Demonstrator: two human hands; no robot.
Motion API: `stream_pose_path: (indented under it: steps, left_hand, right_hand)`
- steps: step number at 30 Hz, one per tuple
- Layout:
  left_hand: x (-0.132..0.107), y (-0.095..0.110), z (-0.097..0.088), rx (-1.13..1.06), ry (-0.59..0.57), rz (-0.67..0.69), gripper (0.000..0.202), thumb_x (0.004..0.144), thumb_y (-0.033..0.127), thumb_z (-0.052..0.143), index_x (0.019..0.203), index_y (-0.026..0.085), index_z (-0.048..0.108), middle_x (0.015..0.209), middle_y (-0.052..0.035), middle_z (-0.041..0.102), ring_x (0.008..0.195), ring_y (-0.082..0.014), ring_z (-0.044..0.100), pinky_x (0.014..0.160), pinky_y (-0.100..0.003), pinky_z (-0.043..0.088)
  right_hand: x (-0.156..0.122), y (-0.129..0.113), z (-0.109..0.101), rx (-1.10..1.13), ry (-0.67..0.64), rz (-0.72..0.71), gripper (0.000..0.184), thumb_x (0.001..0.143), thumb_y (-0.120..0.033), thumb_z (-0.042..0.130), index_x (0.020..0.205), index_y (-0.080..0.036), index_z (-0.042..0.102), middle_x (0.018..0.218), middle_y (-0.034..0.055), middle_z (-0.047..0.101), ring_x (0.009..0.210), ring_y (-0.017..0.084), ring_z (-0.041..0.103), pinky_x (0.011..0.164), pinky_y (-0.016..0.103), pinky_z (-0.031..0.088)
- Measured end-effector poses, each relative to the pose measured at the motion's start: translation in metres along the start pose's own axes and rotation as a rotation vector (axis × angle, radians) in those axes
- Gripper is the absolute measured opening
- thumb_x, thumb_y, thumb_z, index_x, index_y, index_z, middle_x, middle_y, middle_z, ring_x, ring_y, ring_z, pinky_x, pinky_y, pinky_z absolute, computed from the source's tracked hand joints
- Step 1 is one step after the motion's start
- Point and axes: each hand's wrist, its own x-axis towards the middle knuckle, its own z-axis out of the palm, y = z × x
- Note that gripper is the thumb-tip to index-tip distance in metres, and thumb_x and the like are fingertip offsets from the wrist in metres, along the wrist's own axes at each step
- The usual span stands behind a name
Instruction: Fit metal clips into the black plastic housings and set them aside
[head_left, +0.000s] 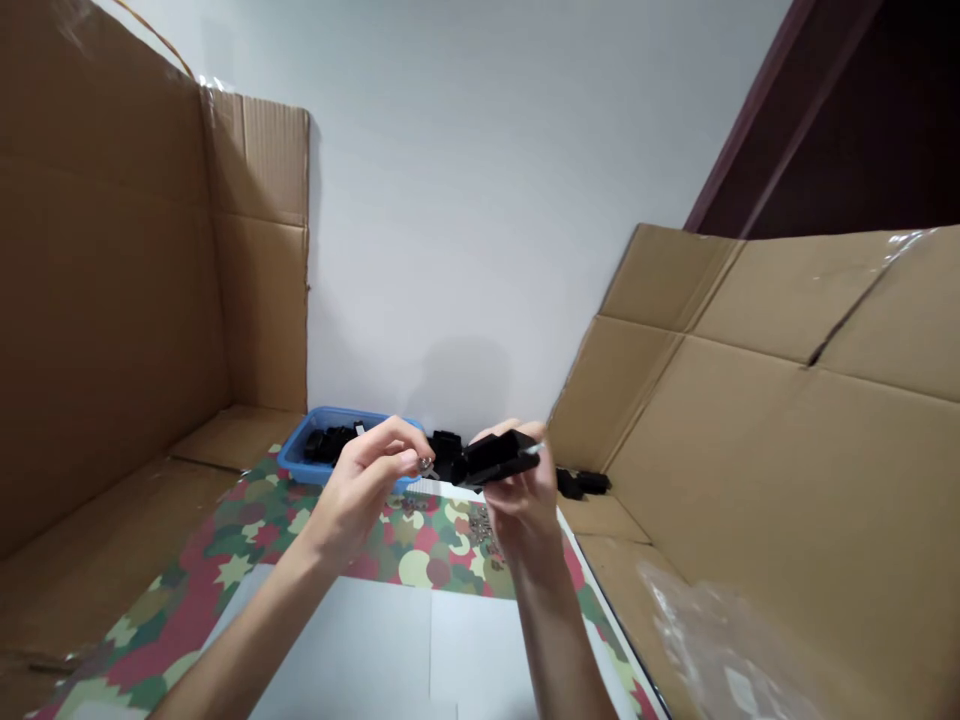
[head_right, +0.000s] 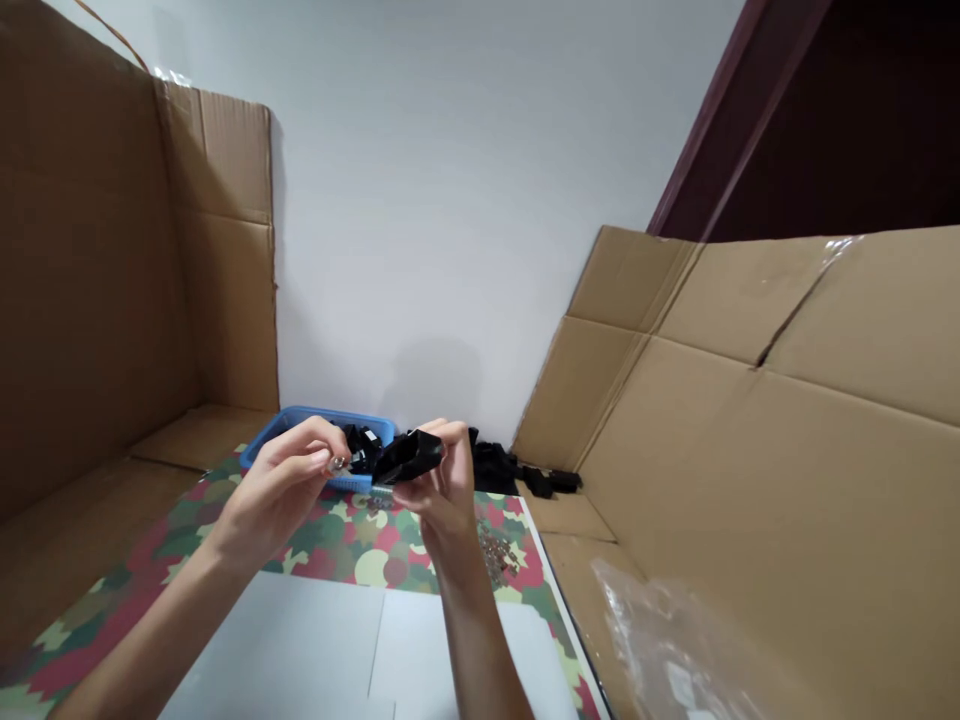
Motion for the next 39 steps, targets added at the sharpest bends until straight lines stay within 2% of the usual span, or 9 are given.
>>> stream_pose_path:
  steps: [4,8,13,18,24,27,31,36,39]
  left_hand:
    - [-0.007,0.007,0.005,0.122,-0.026,0.044,0.012,0.082,0.027,0.059,0.074,0.019,0.058,0.066,0.0014,0.049,0.057,-0.0099,0.041,0.052,-0.024,0.031]
    - [-0.009,0.012,0.010,0.196,-0.048,0.066,0.012,0.081,0.025,0.061,0.072,0.019,0.058,0.065,0.0015,0.051,0.057,-0.0102,0.044,0.053,-0.025,0.034]
    - [-0.007,0.011,0.011,0.190,-0.097,0.040,0.014,0.080,0.028,0.062,0.071,0.018,0.058,0.063,0.0016,0.050,0.056,-0.0101,0.043,0.052,-0.024,0.034]
    - [-0.007,0.009,0.010,0.178,-0.147,-0.012,0.017,0.079,0.030,0.064,0.072,0.017,0.055,0.061,0.0024,0.050,0.055,-0.0093,0.042,0.051,-0.023,0.032]
    - [-0.005,0.005,0.011,0.037,-0.170,-0.129,0.020,0.075,0.032,0.066,0.077,0.018,0.053,0.062,0.0026,0.050,0.057,-0.0098,0.044,0.052,-0.022,0.032]
    - [-0.005,0.002,0.017,-0.165,-0.205,-0.182,0.021,0.069,0.034,0.066,0.074,0.017,0.055,0.063,0.0015,0.050,0.057,-0.0101,0.043,0.052,-0.023,0.032]
    - [-0.010,0.003,0.028,-0.439,-0.189,-0.269,0.025,0.065,0.038,0.067,0.072,0.016,0.056,0.062,0.0015,0.047,0.056,-0.0098,0.040,0.052,-0.023,0.032]
    - [-0.017,0.006,0.034,-0.509,-0.141,-0.236,0.027,0.066,0.038,0.071,0.068,0.015,0.058,0.057,0.0022,0.045,0.054,-0.0088,0.039,0.053,-0.022,0.032]
    - [-0.018,0.007,0.035,-0.504,-0.091,-0.234,0.029,0.064,0.039,0.075,0.066,0.015,0.057,0.056,0.0036,0.042,0.052,-0.0078,0.037,0.051,-0.021,0.032]
  right_hand:
    - [-0.001,-0.006,-0.002,-0.117,0.003,-0.116,0.025,0.064,-0.023,0.073,0.076,-0.025,0.051,0.077,-0.0029,0.050,0.072,0.015,0.051,0.058,0.026,0.043]
    - [-0.002,-0.010,-0.002,-0.113,-0.072,-0.224,0.022,0.067,-0.024,0.075,0.078,-0.027,0.056,0.076,-0.0038,0.054,0.068,0.015,0.053,0.060,0.029,0.045]
    - [-0.004,-0.010,-0.003,-0.094,-0.161,-0.224,0.023,0.069,-0.027,0.076,0.084,-0.029,0.059,0.081,-0.0034,0.055,0.073,0.015,0.054,0.065,0.031,0.047]
    - [-0.008,-0.010,-0.001,-0.097,-0.185,-0.213,0.023,0.069,-0.032,0.077,0.083,-0.029,0.060,0.079,-0.0023,0.056,0.071,0.015,0.055,0.062,0.030,0.049]
    - [-0.008,-0.011,0.003,-0.142,-0.130,-0.228,0.027,0.067,-0.039,0.078,0.078,-0.029,0.055,0.073,-0.0029,0.055,0.066,0.016,0.055,0.059,0.032,0.049]
    - [-0.008,-0.012,0.008,-0.146,-0.111,-0.267,0.030,0.066,-0.041,0.078,0.076,-0.028,0.053,0.072,-0.0035,0.055,0.064,0.015,0.055,0.057,0.031,0.049]
    - [-0.010,-0.014,0.017,-0.115,-0.059,-0.285,0.034,0.063,-0.044,0.080,0.071,-0.027,0.051,0.068,-0.0044,0.052,0.062,0.015,0.056,0.056,0.031,0.050]
    - [-0.013,-0.011,0.025,-0.017,-0.035,-0.264,0.033,0.064,-0.040,0.081,0.073,-0.027,0.052,0.070,-0.0049,0.052,0.065,0.014,0.057,0.059,0.031,0.050]
    - [-0.012,-0.010,0.027,-0.025,0.017,-0.263,0.038,0.060,-0.045,0.081,0.071,-0.027,0.049,0.067,-0.0051,0.048,0.062,0.016,0.056,0.059,0.033,0.050]
